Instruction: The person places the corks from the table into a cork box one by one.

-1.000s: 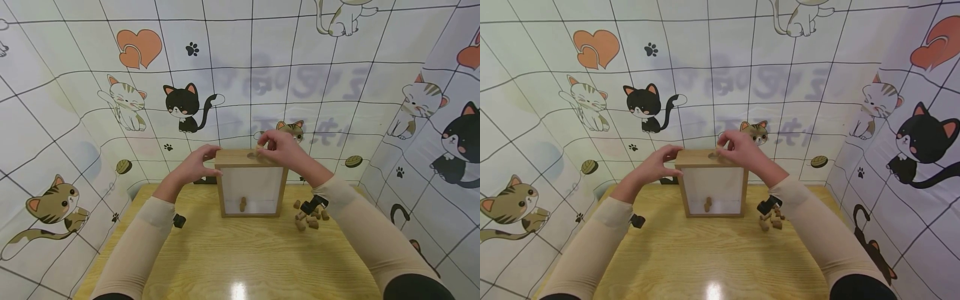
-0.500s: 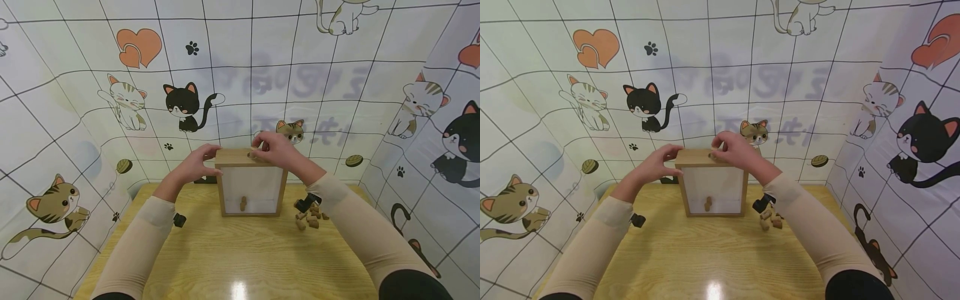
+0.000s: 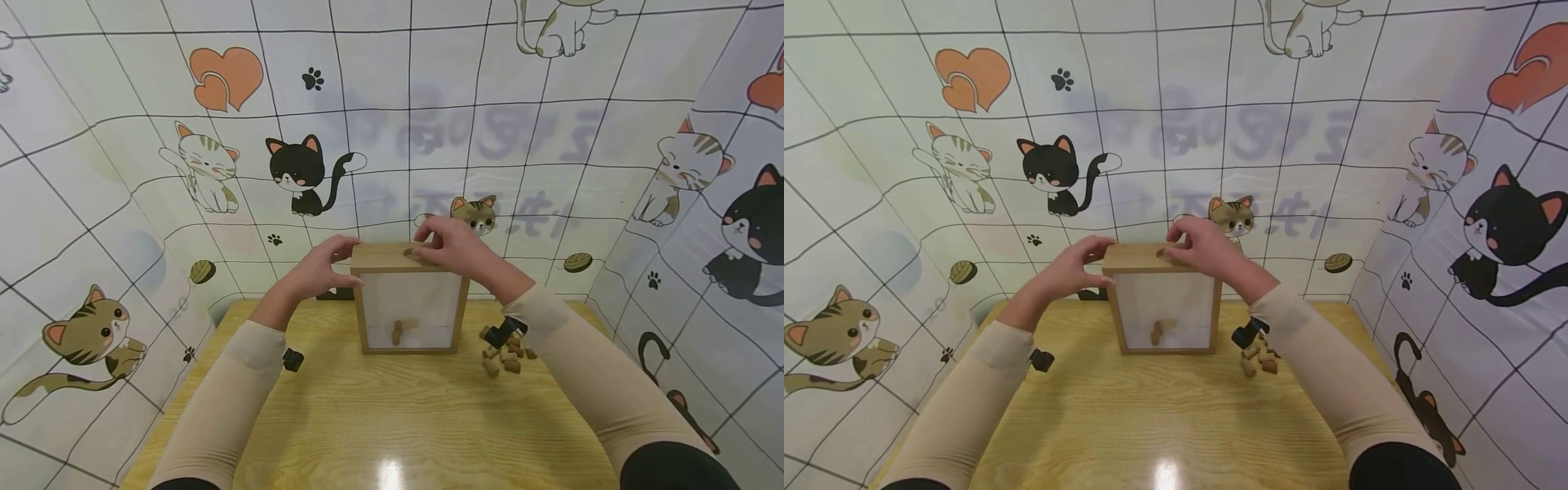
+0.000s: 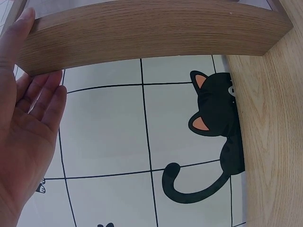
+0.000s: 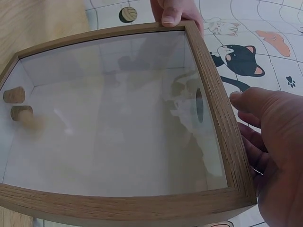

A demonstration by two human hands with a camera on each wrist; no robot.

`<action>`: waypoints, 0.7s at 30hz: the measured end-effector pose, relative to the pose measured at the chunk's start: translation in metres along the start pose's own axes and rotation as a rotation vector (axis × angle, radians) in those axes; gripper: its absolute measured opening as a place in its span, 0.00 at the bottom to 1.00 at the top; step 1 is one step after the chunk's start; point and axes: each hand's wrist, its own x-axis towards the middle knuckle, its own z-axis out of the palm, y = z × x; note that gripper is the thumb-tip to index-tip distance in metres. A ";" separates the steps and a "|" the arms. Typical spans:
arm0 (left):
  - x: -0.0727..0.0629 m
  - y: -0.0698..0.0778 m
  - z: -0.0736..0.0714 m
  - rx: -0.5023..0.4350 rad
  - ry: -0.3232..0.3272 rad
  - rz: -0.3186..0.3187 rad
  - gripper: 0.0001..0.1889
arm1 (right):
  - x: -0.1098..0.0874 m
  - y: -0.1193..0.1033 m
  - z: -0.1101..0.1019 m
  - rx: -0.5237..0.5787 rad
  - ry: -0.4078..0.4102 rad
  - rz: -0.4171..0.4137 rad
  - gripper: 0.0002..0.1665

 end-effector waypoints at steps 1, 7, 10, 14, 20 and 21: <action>0.000 0.000 0.000 0.001 0.000 -0.001 0.47 | -0.001 0.000 -0.001 -0.001 0.004 -0.003 0.11; 0.001 0.000 0.000 0.003 0.000 0.003 0.47 | -0.006 0.004 -0.004 0.029 0.043 -0.022 0.08; 0.001 -0.001 0.000 -0.004 -0.003 0.007 0.47 | -0.011 0.007 -0.007 0.052 0.063 -0.018 0.07; 0.001 -0.002 0.001 -0.012 -0.005 0.010 0.46 | -0.022 0.010 -0.012 0.051 0.105 -0.013 0.05; 0.001 -0.003 0.001 -0.012 0.000 0.012 0.45 | -0.045 0.016 -0.024 0.032 0.180 0.011 0.05; 0.001 -0.003 0.001 -0.012 -0.001 0.013 0.45 | -0.049 0.017 -0.025 0.025 0.190 0.015 0.05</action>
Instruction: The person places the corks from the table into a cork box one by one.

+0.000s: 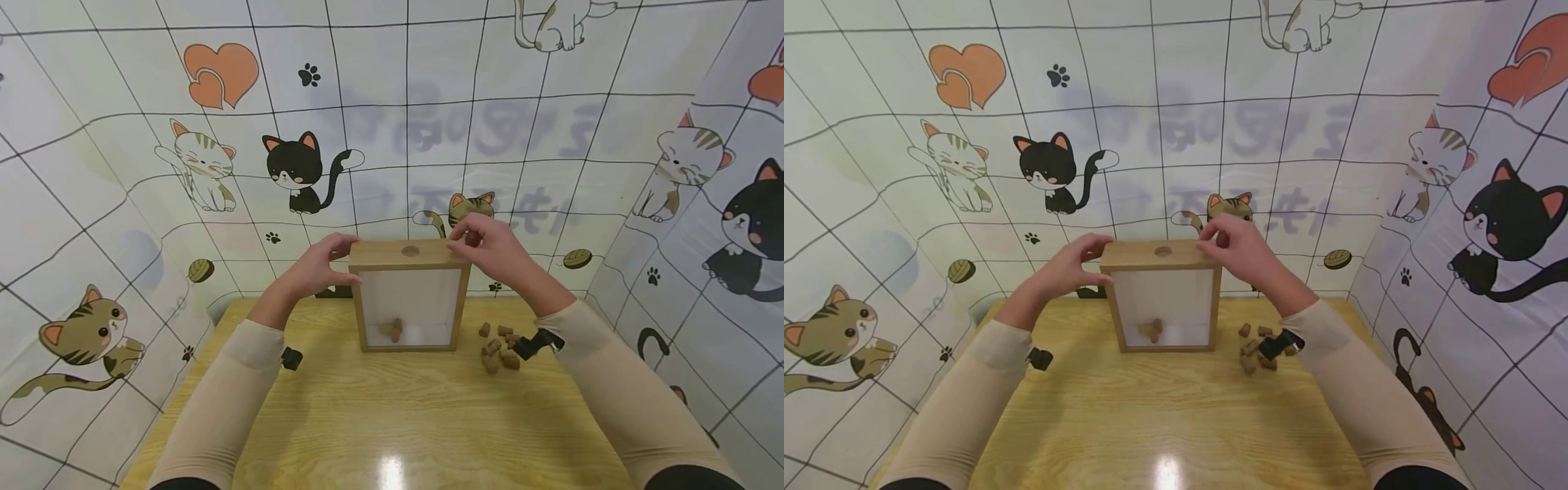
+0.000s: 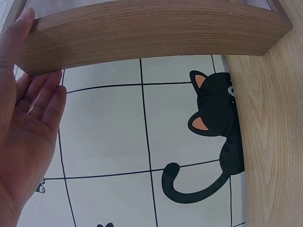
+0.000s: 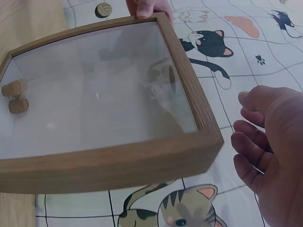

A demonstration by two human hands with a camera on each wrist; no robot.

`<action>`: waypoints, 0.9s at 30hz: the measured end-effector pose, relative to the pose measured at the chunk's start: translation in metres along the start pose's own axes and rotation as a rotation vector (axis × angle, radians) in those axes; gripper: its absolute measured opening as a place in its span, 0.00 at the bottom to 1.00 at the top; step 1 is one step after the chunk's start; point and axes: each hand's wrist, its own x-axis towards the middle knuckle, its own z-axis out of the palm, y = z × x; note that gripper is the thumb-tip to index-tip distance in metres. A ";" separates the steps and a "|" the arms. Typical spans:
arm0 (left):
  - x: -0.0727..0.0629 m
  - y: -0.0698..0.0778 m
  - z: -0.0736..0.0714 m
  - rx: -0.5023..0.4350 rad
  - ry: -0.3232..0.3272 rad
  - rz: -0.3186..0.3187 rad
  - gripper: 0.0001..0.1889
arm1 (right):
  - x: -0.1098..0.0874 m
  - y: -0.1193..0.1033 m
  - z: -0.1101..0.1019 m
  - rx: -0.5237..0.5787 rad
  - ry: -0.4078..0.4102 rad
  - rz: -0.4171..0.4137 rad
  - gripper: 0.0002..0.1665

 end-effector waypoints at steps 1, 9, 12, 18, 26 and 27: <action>0.000 0.000 0.000 0.001 0.000 0.002 0.45 | -0.004 0.001 -0.003 -0.005 0.010 0.003 0.04; 0.000 0.000 -0.002 -0.007 -0.004 0.012 0.45 | -0.029 0.018 -0.018 -0.046 0.059 0.010 0.03; 0.000 0.001 -0.001 -0.013 -0.007 0.011 0.45 | -0.038 0.025 -0.023 -0.060 0.073 0.037 0.03; 0.001 0.003 -0.001 -0.004 -0.002 0.004 0.46 | -0.061 0.039 -0.032 -0.101 0.095 0.092 0.03; 0.000 0.002 0.000 0.000 -0.004 0.001 0.47 | -0.099 0.070 -0.036 -0.119 0.014 0.248 0.08; 0.000 0.001 -0.001 0.000 -0.002 -0.002 0.47 | -0.103 0.074 -0.035 -0.119 0.000 0.265 0.09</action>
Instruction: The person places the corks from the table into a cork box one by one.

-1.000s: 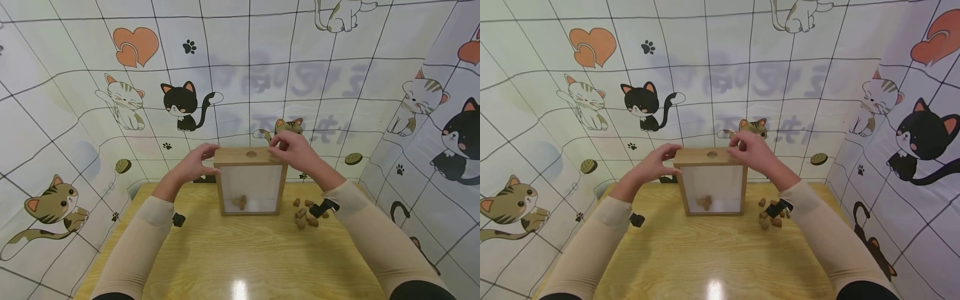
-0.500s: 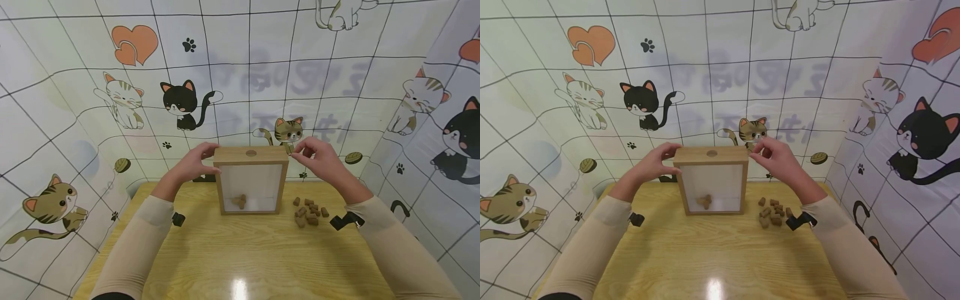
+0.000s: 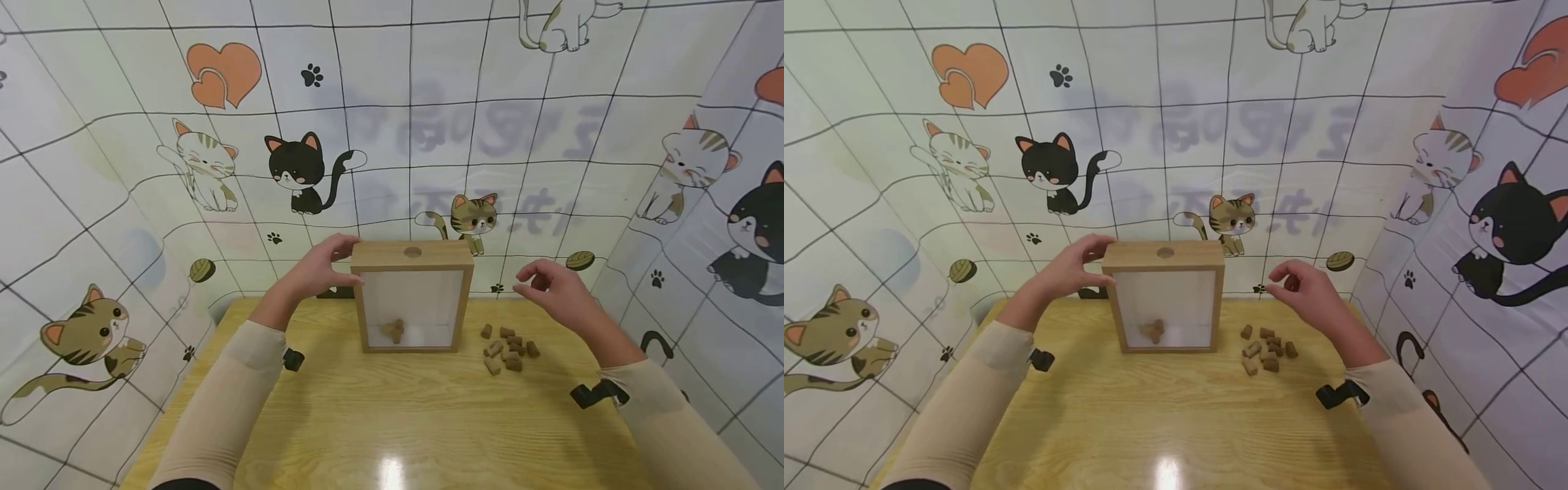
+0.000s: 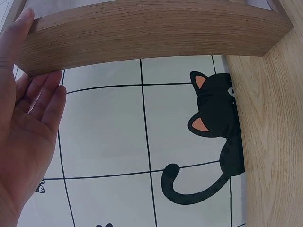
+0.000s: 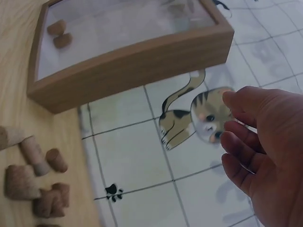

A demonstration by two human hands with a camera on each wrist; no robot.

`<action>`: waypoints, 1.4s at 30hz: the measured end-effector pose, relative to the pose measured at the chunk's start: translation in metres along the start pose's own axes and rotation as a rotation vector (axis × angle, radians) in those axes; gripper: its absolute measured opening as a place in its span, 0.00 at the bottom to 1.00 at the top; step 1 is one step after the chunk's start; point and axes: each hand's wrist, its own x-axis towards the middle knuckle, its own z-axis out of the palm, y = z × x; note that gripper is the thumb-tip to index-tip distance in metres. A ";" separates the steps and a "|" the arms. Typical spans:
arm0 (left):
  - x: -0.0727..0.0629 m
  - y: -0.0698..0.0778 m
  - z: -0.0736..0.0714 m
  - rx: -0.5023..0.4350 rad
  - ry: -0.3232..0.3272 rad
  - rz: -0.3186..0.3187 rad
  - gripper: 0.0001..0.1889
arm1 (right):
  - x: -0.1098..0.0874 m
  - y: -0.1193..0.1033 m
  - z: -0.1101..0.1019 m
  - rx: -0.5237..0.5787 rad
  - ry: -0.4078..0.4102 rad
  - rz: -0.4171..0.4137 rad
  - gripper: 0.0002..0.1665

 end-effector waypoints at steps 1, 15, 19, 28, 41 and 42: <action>-0.001 0.000 0.000 -0.002 0.002 -0.002 0.47 | -0.003 0.004 0.001 0.002 -0.014 0.015 0.10; 0.000 -0.003 0.001 0.008 0.001 0.002 0.47 | -0.051 0.083 0.041 0.002 -0.079 0.130 0.21; 0.000 -0.003 0.001 -0.007 0.000 0.007 0.46 | -0.059 0.098 0.049 0.010 -0.096 0.150 0.22; 0.000 -0.001 0.001 0.002 -0.001 0.003 0.48 | -0.068 0.119 0.061 0.040 -0.116 0.196 0.24; 0.000 -0.002 0.000 -0.017 -0.002 0.002 0.48 | -0.077 0.140 0.078 0.050 -0.159 0.180 0.34; 0.000 -0.002 0.000 -0.018 -0.002 0.001 0.48 | -0.077 0.142 0.079 0.053 -0.161 0.181 0.34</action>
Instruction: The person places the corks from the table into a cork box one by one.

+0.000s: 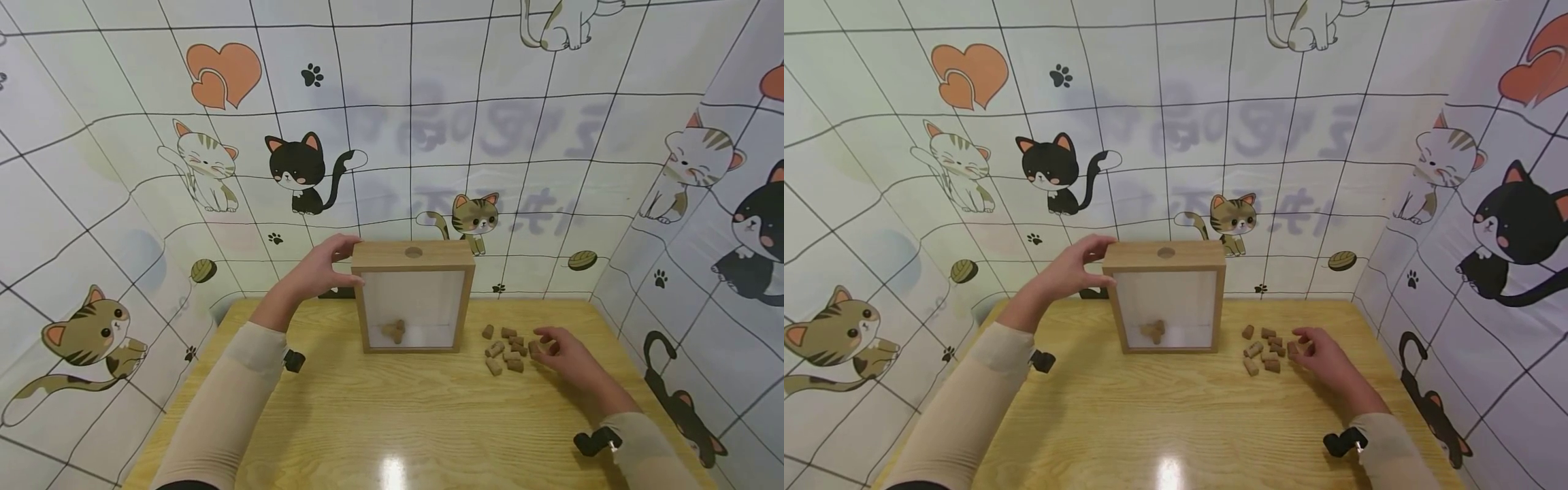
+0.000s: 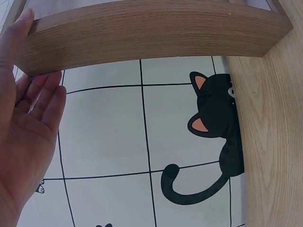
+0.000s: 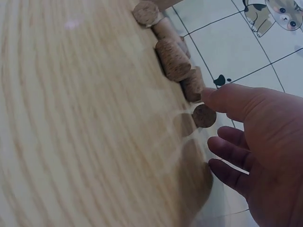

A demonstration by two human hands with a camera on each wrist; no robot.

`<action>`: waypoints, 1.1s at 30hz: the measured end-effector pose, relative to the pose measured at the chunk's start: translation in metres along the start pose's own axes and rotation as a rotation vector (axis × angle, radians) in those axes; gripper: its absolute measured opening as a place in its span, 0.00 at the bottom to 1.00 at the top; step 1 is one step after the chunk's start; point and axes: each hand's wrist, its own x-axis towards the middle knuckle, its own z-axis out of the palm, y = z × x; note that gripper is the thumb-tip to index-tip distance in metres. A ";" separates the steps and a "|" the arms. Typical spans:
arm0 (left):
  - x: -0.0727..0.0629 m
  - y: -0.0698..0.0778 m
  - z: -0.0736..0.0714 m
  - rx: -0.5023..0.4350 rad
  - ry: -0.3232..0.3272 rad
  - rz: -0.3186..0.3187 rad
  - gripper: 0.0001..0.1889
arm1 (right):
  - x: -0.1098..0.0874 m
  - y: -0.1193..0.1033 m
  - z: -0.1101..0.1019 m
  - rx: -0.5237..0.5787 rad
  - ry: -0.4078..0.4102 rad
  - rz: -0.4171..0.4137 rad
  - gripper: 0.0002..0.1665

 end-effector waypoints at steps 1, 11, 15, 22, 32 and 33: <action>0.000 0.000 0.000 -0.003 0.000 0.000 0.48 | 0.000 0.001 0.001 0.001 0.000 0.000 0.34; -0.001 0.000 0.000 -0.010 -0.001 0.005 0.47 | 0.000 0.004 0.008 -0.031 0.011 -0.029 0.30; -0.001 0.000 0.000 -0.017 -0.005 0.008 0.47 | 0.001 0.006 0.011 -0.055 0.017 -0.043 0.28; -0.002 0.002 0.001 -0.006 -0.001 -0.003 0.47 | 0.000 0.010 0.017 -0.074 0.044 -0.047 0.24; -0.001 0.001 0.000 0.006 -0.005 -0.007 0.46 | -0.001 0.012 0.022 -0.079 0.069 -0.015 0.20; -0.001 0.001 0.000 0.007 -0.006 -0.007 0.46 | -0.002 0.011 0.022 -0.076 0.070 -0.012 0.19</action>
